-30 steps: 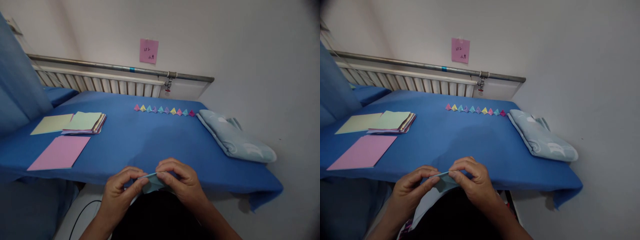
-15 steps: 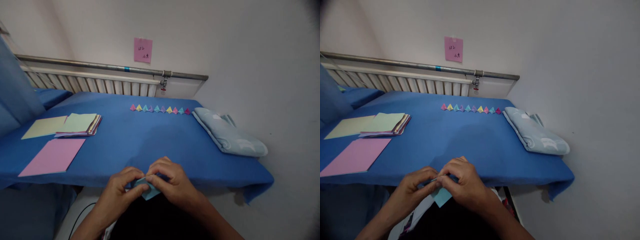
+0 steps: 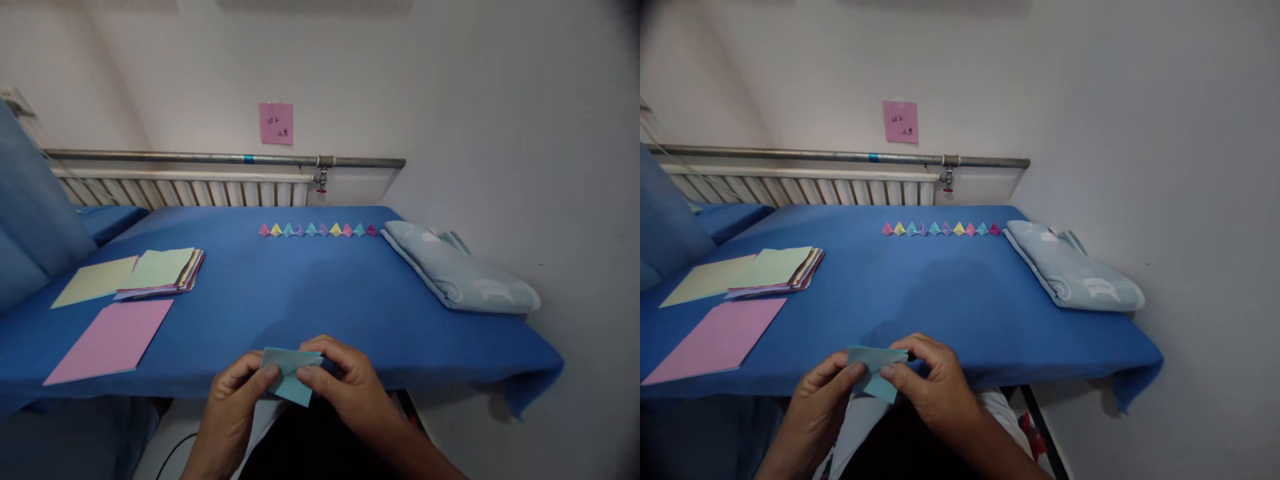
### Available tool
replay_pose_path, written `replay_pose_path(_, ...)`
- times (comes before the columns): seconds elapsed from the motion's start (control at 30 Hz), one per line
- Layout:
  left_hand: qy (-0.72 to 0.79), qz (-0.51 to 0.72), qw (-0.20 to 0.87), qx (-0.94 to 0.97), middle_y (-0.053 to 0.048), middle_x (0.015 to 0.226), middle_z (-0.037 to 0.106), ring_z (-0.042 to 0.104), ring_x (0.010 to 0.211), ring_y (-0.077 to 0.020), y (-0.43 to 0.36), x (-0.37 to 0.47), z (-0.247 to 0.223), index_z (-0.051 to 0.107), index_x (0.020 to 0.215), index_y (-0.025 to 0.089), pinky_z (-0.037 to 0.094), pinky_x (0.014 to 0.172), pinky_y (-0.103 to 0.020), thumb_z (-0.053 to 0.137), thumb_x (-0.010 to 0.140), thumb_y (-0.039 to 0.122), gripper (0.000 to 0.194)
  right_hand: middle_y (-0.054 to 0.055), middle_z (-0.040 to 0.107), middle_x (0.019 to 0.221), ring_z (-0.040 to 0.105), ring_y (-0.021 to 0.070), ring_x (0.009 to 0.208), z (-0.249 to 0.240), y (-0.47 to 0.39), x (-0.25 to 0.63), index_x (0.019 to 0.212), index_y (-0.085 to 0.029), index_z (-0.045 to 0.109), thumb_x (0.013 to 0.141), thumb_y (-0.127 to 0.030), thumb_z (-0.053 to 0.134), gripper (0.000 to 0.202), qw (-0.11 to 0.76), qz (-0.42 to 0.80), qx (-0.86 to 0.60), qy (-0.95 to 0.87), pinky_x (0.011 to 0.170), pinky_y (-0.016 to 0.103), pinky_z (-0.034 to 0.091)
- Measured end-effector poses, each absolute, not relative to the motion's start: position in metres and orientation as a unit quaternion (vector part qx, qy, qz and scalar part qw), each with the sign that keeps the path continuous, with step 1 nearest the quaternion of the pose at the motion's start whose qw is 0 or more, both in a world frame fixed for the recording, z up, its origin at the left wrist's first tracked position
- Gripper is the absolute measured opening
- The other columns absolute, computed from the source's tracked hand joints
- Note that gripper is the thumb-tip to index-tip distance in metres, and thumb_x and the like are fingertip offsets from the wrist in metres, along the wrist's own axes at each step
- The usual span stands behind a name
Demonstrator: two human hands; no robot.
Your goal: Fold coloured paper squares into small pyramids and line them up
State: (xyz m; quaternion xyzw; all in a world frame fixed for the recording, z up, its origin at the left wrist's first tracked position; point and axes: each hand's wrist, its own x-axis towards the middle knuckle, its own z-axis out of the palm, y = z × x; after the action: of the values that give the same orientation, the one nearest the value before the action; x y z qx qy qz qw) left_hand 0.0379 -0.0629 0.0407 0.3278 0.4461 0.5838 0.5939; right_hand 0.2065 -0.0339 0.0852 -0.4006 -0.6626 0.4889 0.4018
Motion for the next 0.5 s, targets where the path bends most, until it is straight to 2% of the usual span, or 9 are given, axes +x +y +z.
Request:
replay_pose_path(0.13, 0.425, 0.599, 0.604, 0.309, 0.001, 0.067, 0.065, 0.056, 0.068, -0.0116, -0.064, 0.039, 0.036, 0.071, 0.065, 0.019, 0.046, 0.068, -0.021, 0.076, 0.068, 0.029, 0.012, 0.001, 0.065, 0.079, 0.059, 0.0141, 0.076, 0.089, -0.033, 0.207, 0.078, -0.02, 0.067, 0.079, -0.024, 0.062, 0.007, 0.43, 0.424, -0.374, -0.704, 0.074, 0.026, 0.044)
replay_pose_path(0.27, 0.431, 0.579, 0.583, 0.373, 0.0, 0.07, 0.064, 0.056, 0.068, -0.0125, -0.063, 0.033, 0.038, 0.072, 0.07, 0.02, 0.047, 0.066, -0.022, 0.076, 0.068, 0.028, 0.009, 0.001, 0.066, 0.077, 0.06, 0.0137, 0.074, 0.089, -0.034, 0.21, 0.077, -0.02, 0.066, 0.084, -0.023, 0.058, 0.011, 0.43, 0.386, -0.35, -0.738, 0.074, 0.027, 0.043)
replay_pose_path(0.4, 0.442, 0.566, 0.506, 0.478, -0.002, 0.082, 0.066, 0.059, 0.081, -0.0164, -0.061, 0.024, 0.047, 0.074, 0.075, 0.023, 0.048, 0.073, -0.025, 0.073, 0.07, 0.026, 0.005, 0.0, 0.066, 0.074, 0.059, 0.0129, 0.072, 0.09, -0.036, 0.212, 0.078, -0.02, 0.065, 0.085, -0.02, 0.057, 0.011, 0.42, 0.355, -0.333, -0.766, 0.074, 0.028, 0.041)
replay_pose_path(0.5, 0.444, 0.568, 0.448, 0.529, -0.001, 0.082, 0.067, 0.059, 0.087, -0.0166, -0.063, 0.02, 0.05, 0.073, 0.077, 0.026, 0.047, 0.08, -0.026, 0.07, 0.075, 0.022, 0.006, 0.0, 0.067, 0.075, 0.06, 0.0128, 0.072, 0.092, -0.036, 0.213, 0.08, -0.02, 0.066, 0.084, -0.017, 0.057, 0.01, 0.418, 0.345, -0.319, -0.777, 0.074, 0.029, 0.04)
